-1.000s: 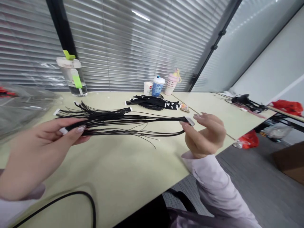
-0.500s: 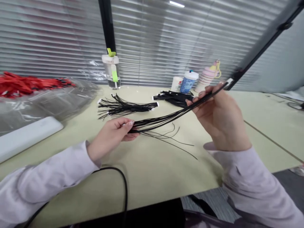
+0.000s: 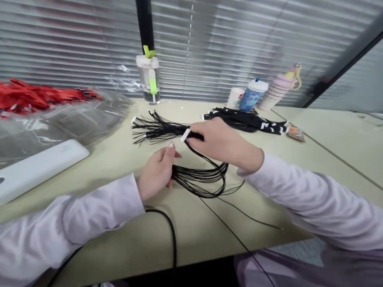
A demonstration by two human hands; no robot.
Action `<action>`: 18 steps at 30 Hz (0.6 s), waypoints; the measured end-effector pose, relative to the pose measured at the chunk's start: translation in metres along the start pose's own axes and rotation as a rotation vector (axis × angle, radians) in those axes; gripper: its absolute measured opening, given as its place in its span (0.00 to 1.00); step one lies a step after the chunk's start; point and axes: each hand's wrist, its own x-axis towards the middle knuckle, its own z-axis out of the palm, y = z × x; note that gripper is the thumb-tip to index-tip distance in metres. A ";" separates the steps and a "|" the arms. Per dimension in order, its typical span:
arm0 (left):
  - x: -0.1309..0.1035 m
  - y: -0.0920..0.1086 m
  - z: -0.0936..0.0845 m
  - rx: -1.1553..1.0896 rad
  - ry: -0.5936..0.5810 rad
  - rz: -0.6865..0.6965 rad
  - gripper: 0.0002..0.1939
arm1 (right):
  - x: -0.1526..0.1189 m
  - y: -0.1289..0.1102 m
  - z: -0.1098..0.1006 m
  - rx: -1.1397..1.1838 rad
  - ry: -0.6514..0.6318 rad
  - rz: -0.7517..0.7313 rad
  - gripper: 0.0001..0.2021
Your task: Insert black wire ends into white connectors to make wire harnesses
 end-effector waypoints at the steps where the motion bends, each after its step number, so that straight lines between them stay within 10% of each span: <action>1: 0.000 -0.002 0.000 -0.030 -0.003 -0.006 0.23 | 0.001 -0.003 0.006 0.007 -0.028 0.002 0.12; 14: 0.000 -0.012 0.002 -0.304 0.031 -0.024 0.18 | -0.026 0.020 0.011 0.540 -0.292 0.104 0.18; 18: 0.000 -0.011 0.002 -0.340 0.002 -0.060 0.20 | -0.051 0.027 0.016 0.311 0.028 0.103 0.17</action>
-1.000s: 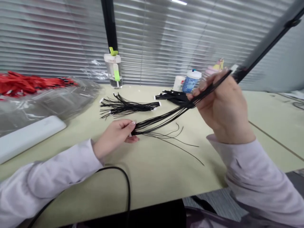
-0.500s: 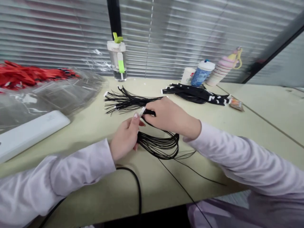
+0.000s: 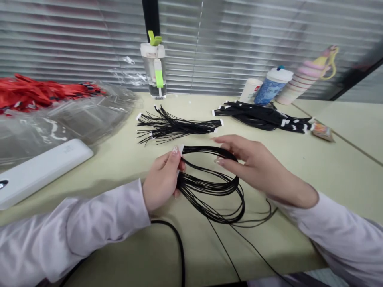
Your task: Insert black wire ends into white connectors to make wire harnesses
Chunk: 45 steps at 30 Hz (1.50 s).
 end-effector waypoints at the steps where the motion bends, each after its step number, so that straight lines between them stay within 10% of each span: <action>1: 0.000 0.001 0.000 -0.005 -0.011 -0.012 0.20 | -0.006 -0.001 0.001 -0.140 0.116 -0.047 0.15; 3: 0.000 0.002 0.001 -0.014 -0.013 -0.027 0.22 | -0.017 -0.008 0.000 -0.413 0.247 -0.133 0.08; 6: 0.000 0.004 0.002 -0.031 0.039 -0.040 0.22 | -0.029 -0.023 -0.005 -0.551 0.114 -0.167 0.17; 10: 0.001 0.005 0.004 -0.056 0.097 -0.053 0.20 | -0.031 -0.037 -0.009 -0.232 -0.332 0.000 0.18; 14: -0.001 0.007 0.007 -0.029 0.137 -0.043 0.21 | -0.025 -0.042 -0.003 0.064 -0.462 0.075 0.13; 29: -0.003 0.012 0.014 0.120 0.134 -0.034 0.21 | -0.018 -0.034 0.034 0.226 -0.265 0.070 0.13; 45: -0.001 0.014 0.014 0.095 0.104 -0.128 0.20 | -0.015 -0.043 0.026 0.021 -0.258 0.022 0.11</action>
